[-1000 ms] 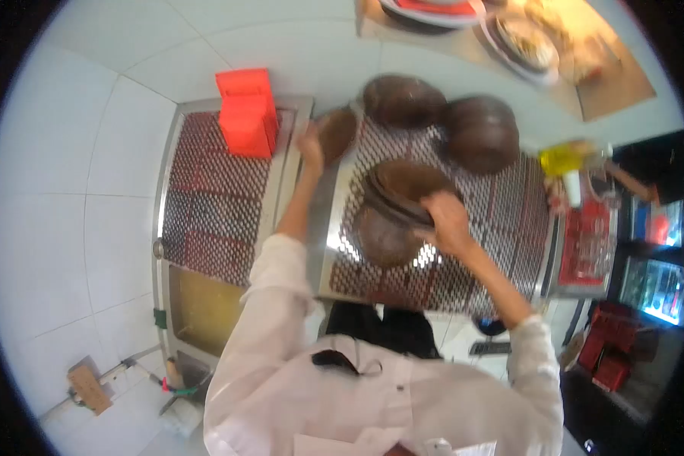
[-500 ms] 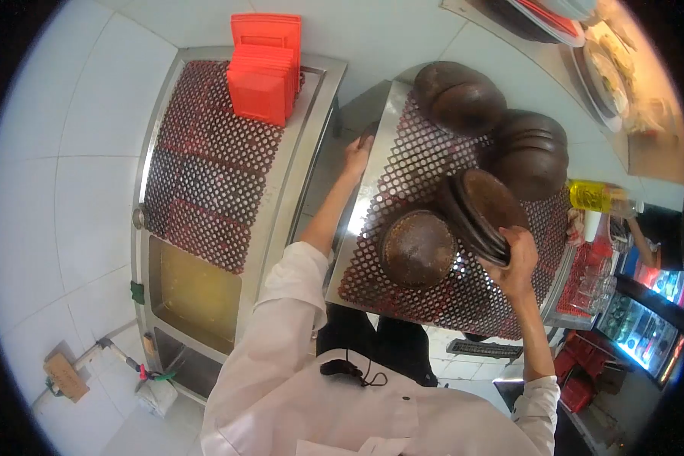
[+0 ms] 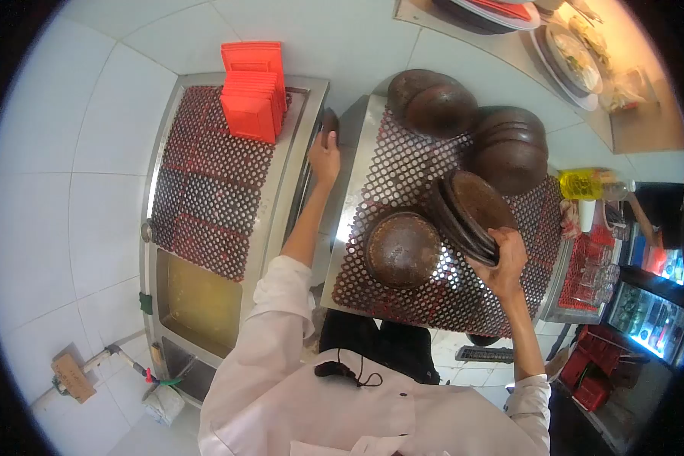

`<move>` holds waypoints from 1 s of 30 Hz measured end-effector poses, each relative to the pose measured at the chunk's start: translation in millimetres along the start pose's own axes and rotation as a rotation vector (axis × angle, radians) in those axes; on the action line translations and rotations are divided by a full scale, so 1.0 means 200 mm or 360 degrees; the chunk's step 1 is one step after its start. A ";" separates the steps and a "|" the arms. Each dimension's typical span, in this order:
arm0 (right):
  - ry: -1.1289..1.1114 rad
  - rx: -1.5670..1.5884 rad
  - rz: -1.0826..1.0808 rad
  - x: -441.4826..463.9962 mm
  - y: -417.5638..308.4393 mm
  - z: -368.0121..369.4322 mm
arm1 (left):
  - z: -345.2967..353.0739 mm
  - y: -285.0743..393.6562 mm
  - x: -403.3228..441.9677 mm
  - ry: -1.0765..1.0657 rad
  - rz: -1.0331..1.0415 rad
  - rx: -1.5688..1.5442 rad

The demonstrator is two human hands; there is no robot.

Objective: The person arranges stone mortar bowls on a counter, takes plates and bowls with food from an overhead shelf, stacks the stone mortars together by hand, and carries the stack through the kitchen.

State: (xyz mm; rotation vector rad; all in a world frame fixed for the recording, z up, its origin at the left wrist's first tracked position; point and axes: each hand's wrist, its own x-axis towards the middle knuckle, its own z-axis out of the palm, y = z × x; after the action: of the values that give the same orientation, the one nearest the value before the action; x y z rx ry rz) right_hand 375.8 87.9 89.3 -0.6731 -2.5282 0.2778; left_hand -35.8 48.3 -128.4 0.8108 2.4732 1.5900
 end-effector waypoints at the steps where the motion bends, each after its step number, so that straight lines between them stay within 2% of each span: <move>1: 0.0009 0.0005 -0.0001 -0.01 0.00 -0.02 | -0.04 0.01 0.03 -0.0009 -0.0040 -0.0060; 2: 0.0029 0.0018 0.0007 -0.01 0.00 -0.04 | -0.08 0.03 0.04 -0.0017 -0.0083 -0.0119; 6: 0.0090 0.0030 0.0091 -0.08 0.02 -0.08 | -0.32 0.29 0.00 0.0066 0.0245 -0.0258; 9: 0.0122 0.0045 0.0124 -0.13 0.04 -0.13 | -0.49 0.51 -0.06 0.0019 0.0220 -0.0211; 10: 0.0125 0.0053 0.0141 -0.14 0.04 -0.16 | -0.56 0.52 -0.07 -0.0148 0.0008 -0.0269; 13: 0.0126 0.0064 0.0223 -0.18 0.05 -0.22 | -0.76 0.64 -0.15 -0.0301 -0.0214 -0.0898; 16: 0.0147 0.0077 0.0272 -0.22 0.05 -0.25 | -0.92 0.78 -0.30 -0.0480 -0.0715 -0.2026; 19: 0.0092 0.0155 0.0476 -0.27 0.05 -0.29 | -1.00 0.95 -0.44 -0.0679 -0.1025 -0.2334; 22: 0.0189 0.0041 0.0477 -0.34 0.04 -0.31 | -0.98 1.03 -0.51 -0.0815 -0.1038 -0.2390; 25: 0.0104 0.0009 0.0565 -0.49 0.00 -0.34 | -1.01 1.19 -0.54 -0.0822 -0.0773 -0.1954; 28: 0.0022 0.0009 0.0604 -0.68 0.00 -0.35 | -1.07 1.30 -0.58 -0.1139 -0.0112 -0.0866; 30: -0.0025 -0.0028 0.0644 -0.80 -0.02 -0.37 | -1.04 1.37 -0.68 -0.1194 0.0113 -0.0471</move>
State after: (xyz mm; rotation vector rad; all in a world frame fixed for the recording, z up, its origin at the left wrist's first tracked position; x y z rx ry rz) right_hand 532.9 6.8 87.1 -1.1926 -2.3928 0.4004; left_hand 113.0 -99.9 175.6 1.1758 1.6606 1.2901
